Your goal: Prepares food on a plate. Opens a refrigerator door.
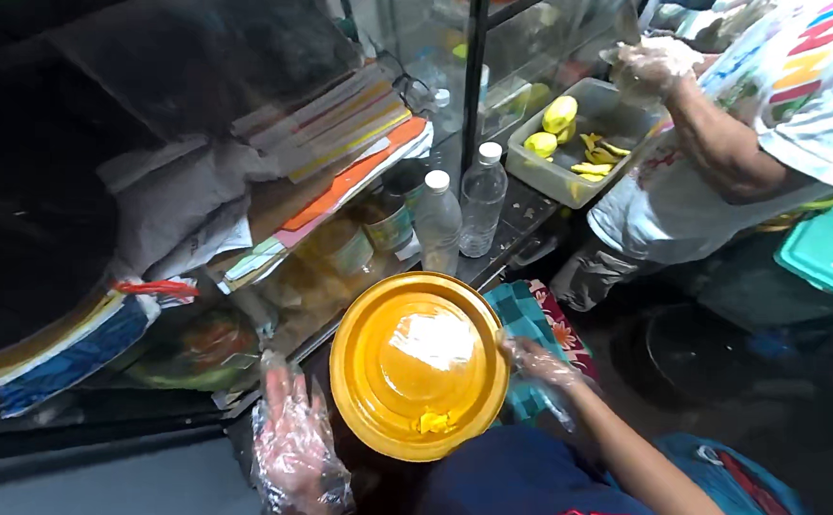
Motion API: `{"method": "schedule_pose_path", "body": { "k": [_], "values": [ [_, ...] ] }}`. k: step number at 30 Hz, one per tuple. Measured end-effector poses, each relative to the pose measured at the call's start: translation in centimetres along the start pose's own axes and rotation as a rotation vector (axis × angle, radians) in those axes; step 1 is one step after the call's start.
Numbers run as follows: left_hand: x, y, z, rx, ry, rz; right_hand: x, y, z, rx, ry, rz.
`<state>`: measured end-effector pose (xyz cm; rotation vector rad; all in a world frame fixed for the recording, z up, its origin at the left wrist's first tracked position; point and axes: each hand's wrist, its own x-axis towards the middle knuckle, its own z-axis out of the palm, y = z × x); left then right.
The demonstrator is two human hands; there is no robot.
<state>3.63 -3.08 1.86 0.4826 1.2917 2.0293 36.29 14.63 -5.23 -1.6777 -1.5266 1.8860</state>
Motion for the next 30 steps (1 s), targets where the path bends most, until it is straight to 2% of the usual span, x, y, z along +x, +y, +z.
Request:
{"method": "schedule_pose_path", "body": {
  "k": [3,6,8,11,14,16,20,23,27,30],
  "values": [
    [0.0,-0.2,0.3,0.060,0.019,-0.004,0.1,0.7,2.0,0.146,-0.073,-0.045],
    [0.2,0.4,1.9,0.165,0.064,-0.005,0.4,1.1,2.4,0.043,-0.087,-0.106],
    [0.3,0.9,2.7,0.214,0.059,0.030,0.0,1.0,2.6,0.027,-0.027,-0.101],
    [0.2,1.7,3.3,0.146,0.069,0.100,-1.1,1.6,1.5,0.137,0.098,-0.085],
    [-0.1,2.0,2.9,0.089,0.013,0.221,-3.3,4.1,-1.6,0.215,0.232,-0.061],
    [-0.1,2.3,2.8,0.083,-0.084,0.233,-5.2,6.5,-4.2,0.299,0.349,-0.049],
    [-0.5,3.4,5.3,-0.129,-0.287,-0.048,-7.2,12.6,-8.8,0.331,0.599,0.037],
    [-1.1,1.9,6.8,-0.230,-0.343,-0.237,-5.7,17.5,-9.5,0.257,0.714,0.159],
    [-1.9,-0.1,8.1,-0.382,-0.432,-0.371,-0.3,22.6,-5.9,0.325,0.784,0.283],
    [-2.4,0.0,8.0,-0.404,-0.393,-0.415,2.9,23.3,-2.4,0.360,0.758,0.366]
  ]
}}
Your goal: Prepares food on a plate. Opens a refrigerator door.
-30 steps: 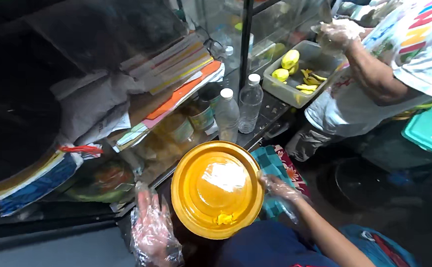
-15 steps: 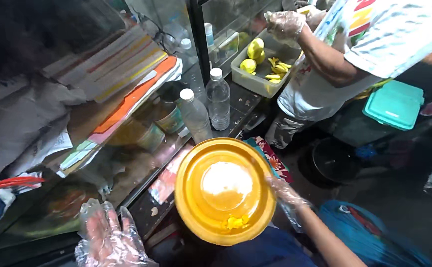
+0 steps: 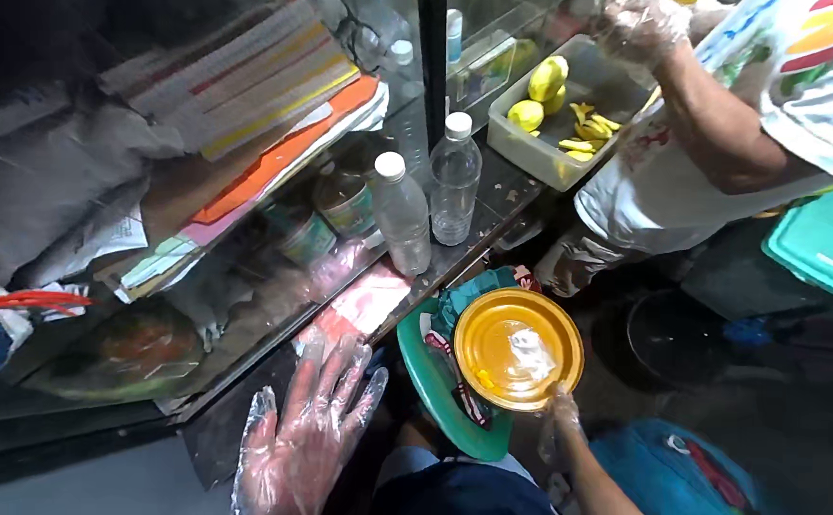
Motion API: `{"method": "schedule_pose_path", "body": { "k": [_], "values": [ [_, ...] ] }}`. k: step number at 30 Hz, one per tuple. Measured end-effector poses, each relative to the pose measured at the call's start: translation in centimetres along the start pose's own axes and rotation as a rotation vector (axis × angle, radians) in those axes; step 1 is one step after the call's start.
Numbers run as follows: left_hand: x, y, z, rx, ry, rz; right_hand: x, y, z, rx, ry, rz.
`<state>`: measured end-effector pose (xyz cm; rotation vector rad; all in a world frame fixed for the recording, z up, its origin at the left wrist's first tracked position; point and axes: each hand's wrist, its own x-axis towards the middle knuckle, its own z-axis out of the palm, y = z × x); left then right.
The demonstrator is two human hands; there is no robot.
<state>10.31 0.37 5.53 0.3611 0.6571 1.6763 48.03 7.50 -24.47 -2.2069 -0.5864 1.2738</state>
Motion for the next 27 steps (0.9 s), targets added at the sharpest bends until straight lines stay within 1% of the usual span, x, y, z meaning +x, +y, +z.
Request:
{"method": "schedule_pose_path", "body": {
  "k": [3,4,6,8,9,11,12,13,14,15,16,17,18,19,20,21,22,23,24,25,26,27],
  "values": [
    [-1.2,1.0,-1.1,0.144,0.016,0.001,1.3,1.9,2.4,-0.029,-0.076,0.058],
    [-1.8,1.4,-1.5,0.158,0.028,0.012,1.5,2.0,2.5,-0.060,-0.105,0.085],
    [-3.3,2.2,-2.3,0.098,0.061,0.036,1.2,1.1,1.8,-0.220,-0.144,0.146],
    [-5.1,2.8,-3.0,0.061,0.113,0.081,0.6,0.3,0.8,-0.353,-0.149,0.135],
    [-6.0,2.9,-3.5,0.070,0.099,0.109,-0.1,-0.4,0.1,-0.395,-0.155,0.107],
    [-7.6,3.3,-4.4,0.072,0.063,0.175,-0.6,-2.0,-1.2,-0.591,-0.130,0.042],
    [-8.4,3.6,-4.7,0.071,0.057,0.209,-0.5,-2.8,-1.6,-0.667,-0.090,-0.013],
    [-9.3,3.9,-4.9,0.071,0.072,0.249,-0.3,-3.5,-1.7,-0.671,-0.044,-0.109],
    [-10.2,4.2,-4.8,0.074,0.109,0.294,-0.1,-4.3,-1.5,-0.572,-0.016,-0.232],
    [-11.2,4.6,-4.4,0.094,0.159,0.346,-0.3,-5.5,-1.0,-0.447,-0.025,-0.349],
    [-12.2,5.1,-3.2,0.126,0.252,0.395,-1.2,-7.4,0.0,-0.324,-0.070,-0.440],
    [-13.0,5.8,-1.0,0.180,0.413,0.419,-3.1,-9.7,1.4,-0.212,-0.150,-0.502],
    [-13.5,6.9,2.4,0.277,0.640,0.392,-5.7,-12.1,3.1,-0.087,-0.277,-0.543],
    [-13.7,8.2,5.5,0.348,0.880,0.355,-8.4,-14.4,4.9,0.062,-0.466,-0.550],
    [-14.7,9.3,7.0,0.364,1.042,0.358,-11.2,-16.4,6.9,0.186,-0.659,-0.521],
    [-17.0,10.0,6.8,0.343,1.072,0.425,-14.0,-17.8,8.7,0.252,-0.839,-0.481],
    [-20.7,10.0,5.1,0.347,0.967,0.560,-16.9,-18.6,10.5,0.292,-0.989,-0.437],
    [-25.0,9.8,1.8,0.353,0.784,0.715,-20.1,-19.0,12.1,0.337,-1.121,-0.390],
    [-28.9,10.3,-0.8,0.356,0.637,0.826,-23.4,-18.9,13.4,0.384,-1.239,-0.354],
    [-32.2,11.0,-2.2,0.378,0.588,0.911,-27.0,-18.3,14.3,0.422,-1.326,-0.324],
    [-35.3,11.8,-2.9,0.407,0.613,0.987,-30.6,-17.5,14.8,0.449,-1.418,-0.288],
    [-38.3,12.4,-3.4,0.426,0.674,1.062,-34.3,-16.5,15.1,0.446,-1.487,-0.276]
  ]
}}
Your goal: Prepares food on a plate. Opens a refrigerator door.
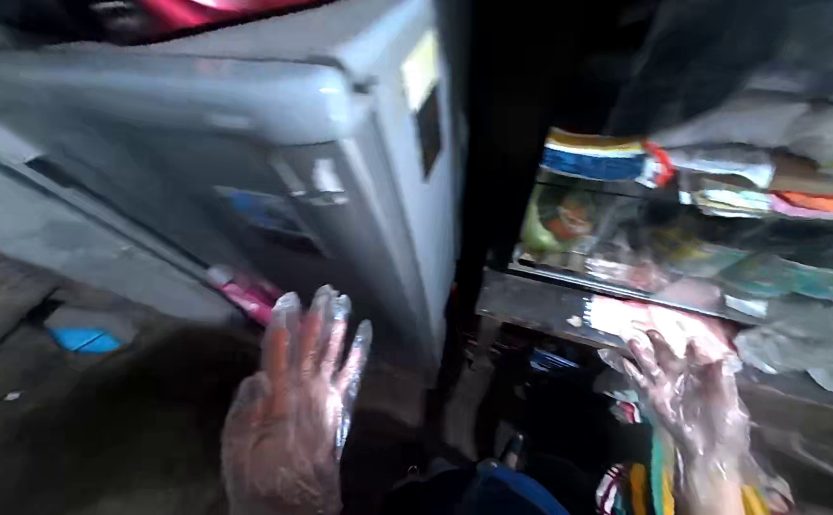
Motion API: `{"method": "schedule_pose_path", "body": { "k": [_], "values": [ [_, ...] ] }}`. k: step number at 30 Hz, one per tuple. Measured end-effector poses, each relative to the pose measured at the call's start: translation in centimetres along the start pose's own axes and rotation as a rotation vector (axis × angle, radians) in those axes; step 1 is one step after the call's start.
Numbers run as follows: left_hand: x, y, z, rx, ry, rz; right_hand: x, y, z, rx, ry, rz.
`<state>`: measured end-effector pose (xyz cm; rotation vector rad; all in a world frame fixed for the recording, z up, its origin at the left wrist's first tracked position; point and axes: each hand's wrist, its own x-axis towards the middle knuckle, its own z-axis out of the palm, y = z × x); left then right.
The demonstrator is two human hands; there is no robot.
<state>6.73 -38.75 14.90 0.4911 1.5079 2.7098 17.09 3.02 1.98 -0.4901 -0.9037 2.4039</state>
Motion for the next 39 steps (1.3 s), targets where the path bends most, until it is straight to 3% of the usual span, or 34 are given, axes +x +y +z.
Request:
{"method": "schedule_pose_path", "body": {
  "k": [2,6,9,11,14,15,17,21,24,29,33,36,39],
  "values": [
    [-1.0,3.4,-5.2,0.049,0.114,0.117,-1.9,2.8,5.9,-0.043,-0.138,0.048],
    [-3.4,8.3,-15.3,0.052,0.314,0.248,-4.9,7.9,13.0,-0.117,-0.479,0.176],
    [-3.1,10.3,-18.9,0.179,0.625,0.299,-6.3,11.5,18.1,-0.160,-0.678,0.255],
    [-1.9,11.4,-20.8,0.108,0.801,0.252,-6.8,13.9,21.9,-0.263,-0.708,0.309],
    [-0.2,12.2,-23.0,-0.005,0.865,0.270,-6.8,18.8,26.6,-0.389,-0.732,0.419],
    [0.5,12.4,-23.5,-0.029,0.872,0.286,-6.0,20.9,27.6,-0.385,-0.863,0.434],
    [1.5,12.9,-24.6,-0.042,0.804,0.312,-4.1,25.5,30.7,-0.324,-1.171,0.496],
    [3.1,16.1,-28.6,0.104,0.402,0.309,-4.6,33.7,40.1,-0.243,-1.241,0.587],
    [4.5,18.3,-31.1,0.154,0.429,0.294,-4.9,38.8,45.8,-0.408,-1.288,0.400],
    [7.2,21.2,-35.7,0.358,0.367,0.099,-6.2,44.8,53.6,-0.893,-1.095,0.098],
    [8.6,22.5,-40.5,0.398,0.209,0.045,-6.4,50.9,58.1,-0.997,-0.841,-0.153],
    [9.2,23.5,-42.4,0.393,-0.081,-0.004,-6.8,53.5,60.4,-1.009,-0.632,-0.162],
    [9.1,24.3,-42.7,0.357,-0.178,-0.012,-6.7,54.7,61.6,-0.999,-0.531,-0.139]
  ]
}}
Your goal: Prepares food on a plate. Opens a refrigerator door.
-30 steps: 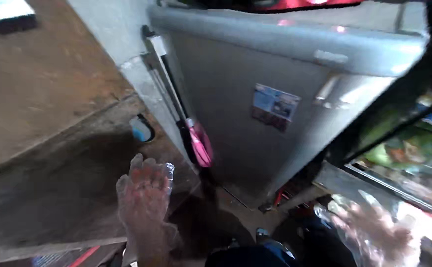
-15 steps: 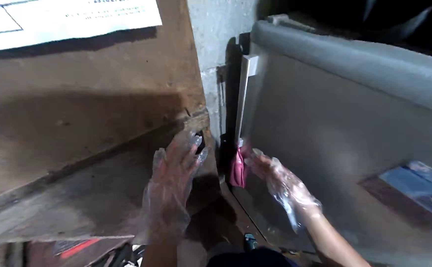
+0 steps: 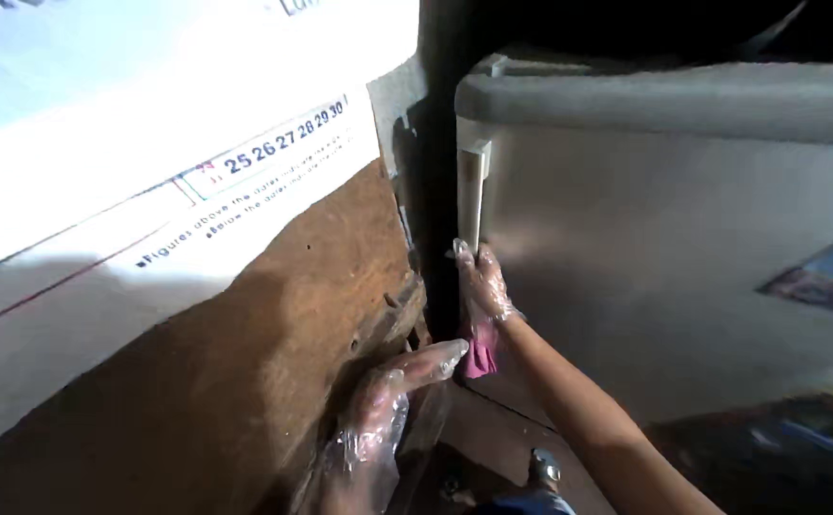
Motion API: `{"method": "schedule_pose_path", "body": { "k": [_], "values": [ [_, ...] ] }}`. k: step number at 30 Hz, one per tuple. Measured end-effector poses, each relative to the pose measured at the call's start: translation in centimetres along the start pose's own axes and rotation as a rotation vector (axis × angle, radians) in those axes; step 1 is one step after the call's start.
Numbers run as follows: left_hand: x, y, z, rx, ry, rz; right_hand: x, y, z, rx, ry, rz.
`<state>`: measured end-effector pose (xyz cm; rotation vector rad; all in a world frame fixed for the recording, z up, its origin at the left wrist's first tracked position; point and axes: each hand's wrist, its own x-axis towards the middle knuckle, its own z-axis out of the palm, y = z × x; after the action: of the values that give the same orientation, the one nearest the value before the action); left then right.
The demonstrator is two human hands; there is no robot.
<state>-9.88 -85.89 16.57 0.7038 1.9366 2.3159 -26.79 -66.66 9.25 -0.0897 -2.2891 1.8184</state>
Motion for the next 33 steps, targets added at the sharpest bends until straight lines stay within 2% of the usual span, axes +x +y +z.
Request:
{"method": "schedule_pose_path", "body": {
  "k": [5,10,14,17,20,23,26,29,30,32,33],
  "values": [
    [0.3,0.0,-1.4,-0.093,0.030,0.022,1.3,-0.3,1.1,-0.047,0.043,0.048],
    [-0.6,-2.9,-4.9,-0.274,0.180,0.079,1.1,-0.8,1.6,-0.067,0.085,0.100],
    [-1.0,-2.5,-5.2,-0.276,0.242,0.059,-0.7,-1.6,2.4,-0.064,0.099,0.077],
    [-2.3,-1.4,-4.2,-0.243,0.294,0.017,-4.0,-1.5,3.0,-0.079,0.083,0.029],
    [-1.3,-2.0,-5.4,-0.234,0.200,0.087,-7.5,-2.2,2.9,-0.056,0.033,0.018],
    [1.1,-0.5,-4.5,-0.199,0.172,0.117,-11.0,-2.2,2.7,-0.023,-0.030,-0.015],
    [0.8,-0.9,-5.1,-0.209,0.126,0.141,-15.8,-2.7,2.1,0.007,-0.079,-0.068],
    [-1.4,1.4,-3.3,-0.106,0.435,-0.198,-22.2,-3.9,0.1,-0.024,-0.154,-0.078],
    [-1.5,0.8,-3.6,-0.136,0.442,-0.179,-24.1,-4.1,-0.7,-0.035,-0.184,-0.103],
    [-1.9,-0.9,-4.9,-0.195,0.351,-0.078,-27.5,-3.8,-2.3,-0.021,-0.229,-0.155],
    [-1.7,-0.7,-4.9,-0.124,0.404,-0.170,-29.5,-3.6,-3.1,0.005,-0.239,-0.153]
  ]
}}
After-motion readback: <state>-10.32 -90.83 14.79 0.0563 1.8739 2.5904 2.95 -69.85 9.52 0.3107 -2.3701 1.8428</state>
